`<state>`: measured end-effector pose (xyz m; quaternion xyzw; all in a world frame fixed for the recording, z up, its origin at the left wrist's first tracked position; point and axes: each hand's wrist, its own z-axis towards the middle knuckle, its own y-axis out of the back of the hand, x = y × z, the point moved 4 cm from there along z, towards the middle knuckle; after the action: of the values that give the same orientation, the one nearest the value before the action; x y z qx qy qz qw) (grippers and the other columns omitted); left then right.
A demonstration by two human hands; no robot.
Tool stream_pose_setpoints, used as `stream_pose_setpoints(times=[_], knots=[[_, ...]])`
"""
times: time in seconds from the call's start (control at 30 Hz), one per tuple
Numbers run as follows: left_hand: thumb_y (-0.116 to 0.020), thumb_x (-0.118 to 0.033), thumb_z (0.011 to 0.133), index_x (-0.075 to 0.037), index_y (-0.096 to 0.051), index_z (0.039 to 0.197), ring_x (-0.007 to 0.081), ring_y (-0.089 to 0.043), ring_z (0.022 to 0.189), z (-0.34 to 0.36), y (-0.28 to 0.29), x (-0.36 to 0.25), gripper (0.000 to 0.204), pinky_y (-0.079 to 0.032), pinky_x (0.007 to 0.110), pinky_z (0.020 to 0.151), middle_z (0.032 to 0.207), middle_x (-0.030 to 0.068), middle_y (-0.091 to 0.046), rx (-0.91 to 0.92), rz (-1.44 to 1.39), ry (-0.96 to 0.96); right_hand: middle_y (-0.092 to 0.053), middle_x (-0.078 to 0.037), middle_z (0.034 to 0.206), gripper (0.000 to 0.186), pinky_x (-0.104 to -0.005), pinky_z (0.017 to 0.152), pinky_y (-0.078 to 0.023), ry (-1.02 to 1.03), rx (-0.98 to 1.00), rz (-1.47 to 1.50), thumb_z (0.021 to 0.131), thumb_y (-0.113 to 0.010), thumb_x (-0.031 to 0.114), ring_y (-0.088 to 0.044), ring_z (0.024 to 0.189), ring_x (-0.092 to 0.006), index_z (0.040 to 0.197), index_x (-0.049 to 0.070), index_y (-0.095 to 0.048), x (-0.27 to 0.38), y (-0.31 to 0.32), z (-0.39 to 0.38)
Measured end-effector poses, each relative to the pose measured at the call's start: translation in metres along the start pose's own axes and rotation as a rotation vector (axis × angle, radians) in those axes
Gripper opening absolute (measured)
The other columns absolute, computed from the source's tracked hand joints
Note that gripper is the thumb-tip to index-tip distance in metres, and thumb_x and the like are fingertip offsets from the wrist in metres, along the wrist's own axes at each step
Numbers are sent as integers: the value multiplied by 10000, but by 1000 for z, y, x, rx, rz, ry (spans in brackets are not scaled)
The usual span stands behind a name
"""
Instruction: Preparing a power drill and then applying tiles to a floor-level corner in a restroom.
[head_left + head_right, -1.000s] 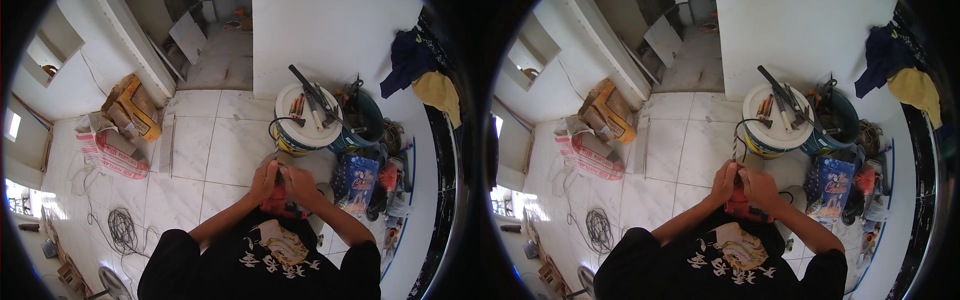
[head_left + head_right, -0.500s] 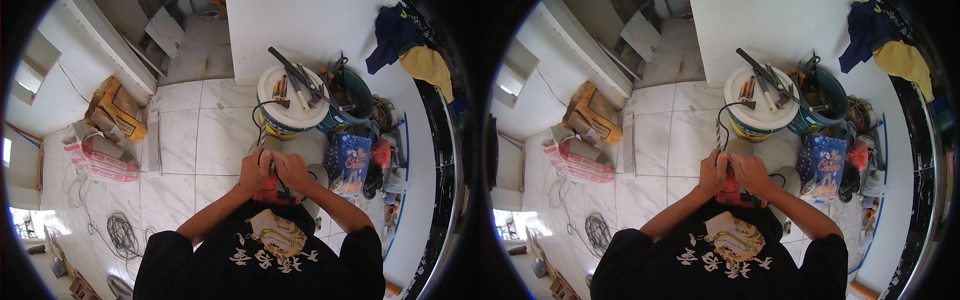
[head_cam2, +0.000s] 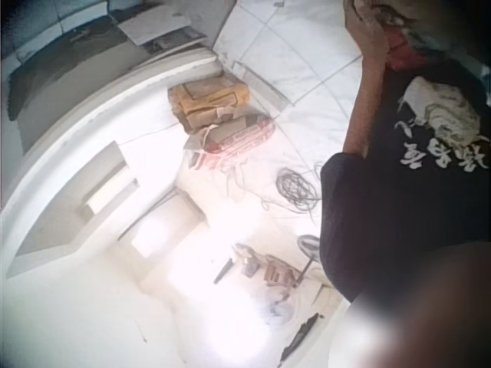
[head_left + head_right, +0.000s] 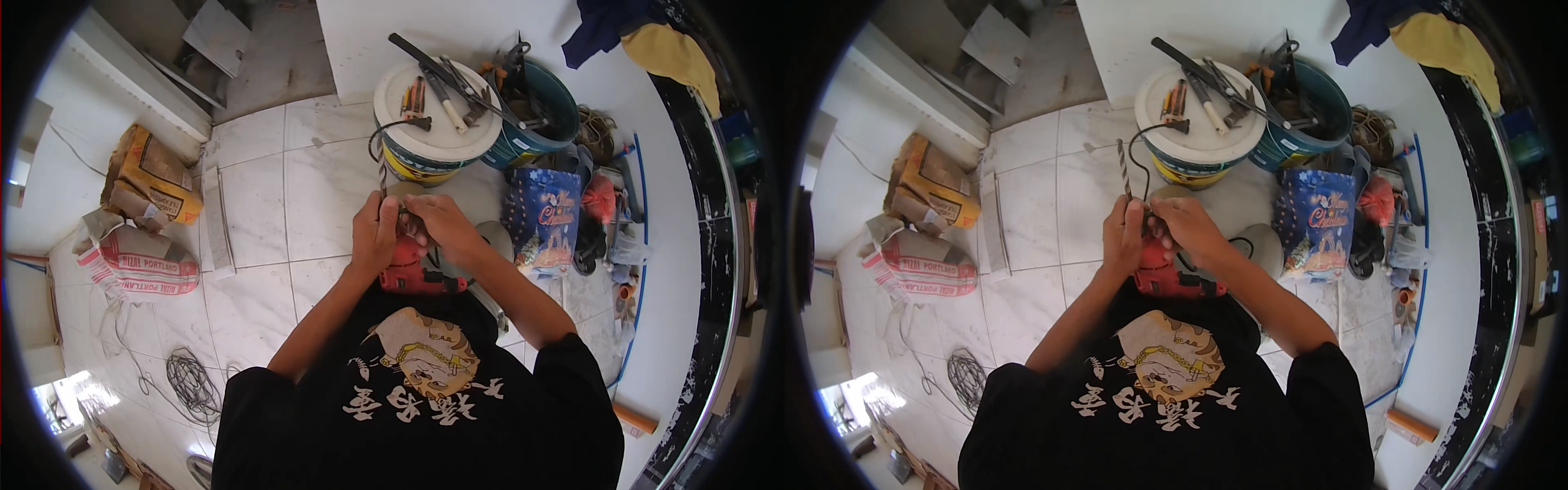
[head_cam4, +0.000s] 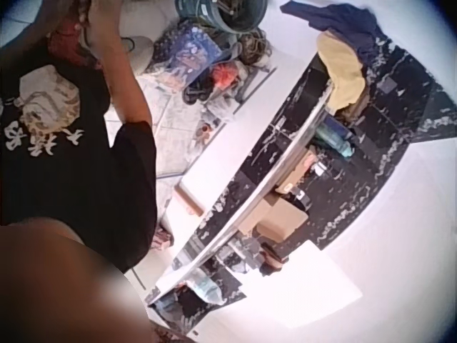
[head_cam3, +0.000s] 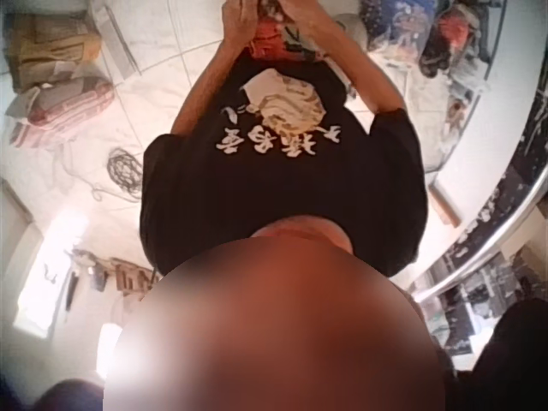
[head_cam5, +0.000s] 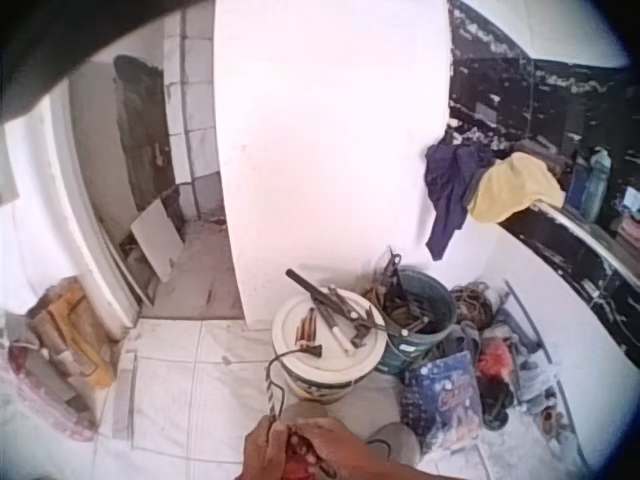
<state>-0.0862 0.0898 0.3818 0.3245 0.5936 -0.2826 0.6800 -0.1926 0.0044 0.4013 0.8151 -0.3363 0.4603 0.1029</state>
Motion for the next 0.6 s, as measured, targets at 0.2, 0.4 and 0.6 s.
stream_pose_setpoints(times=[0.2, 0.4, 0.6], knots=[[-534, -285, 998, -4, -524, 1070, 109, -574, 707, -8, 9, 17, 290, -466, 253, 647, 860, 58, -584, 85, -406, 51, -608, -39, 656, 376, -257, 503, -443, 465, -412, -384, 991, -527, 291, -569, 551, -100, 801, -25, -603, -2, 37, -15], [-610, -287, 965, 13, -511, 1197, 170, -620, 931, -15, 14, 29, 393, -497, 279, 820, 1001, 107, -612, 111, -607, 140, -667, -64, 723, 289, -247, 565, -465, 480, -378, -392, 960, -593, 246, -594, 604, -93, 872, -28, -624, 1, 43, -21], [-487, -340, 1015, 29, -506, 1237, 187, -624, 937, -11, 10, 24, 431, -491, 314, 856, 1009, 108, -619, 183, -802, 257, -695, -95, 797, 181, -267, 642, -502, 592, -269, -454, 897, -676, 139, -650, 697, -127, 976, -12, -616, 8, 22, -22]])
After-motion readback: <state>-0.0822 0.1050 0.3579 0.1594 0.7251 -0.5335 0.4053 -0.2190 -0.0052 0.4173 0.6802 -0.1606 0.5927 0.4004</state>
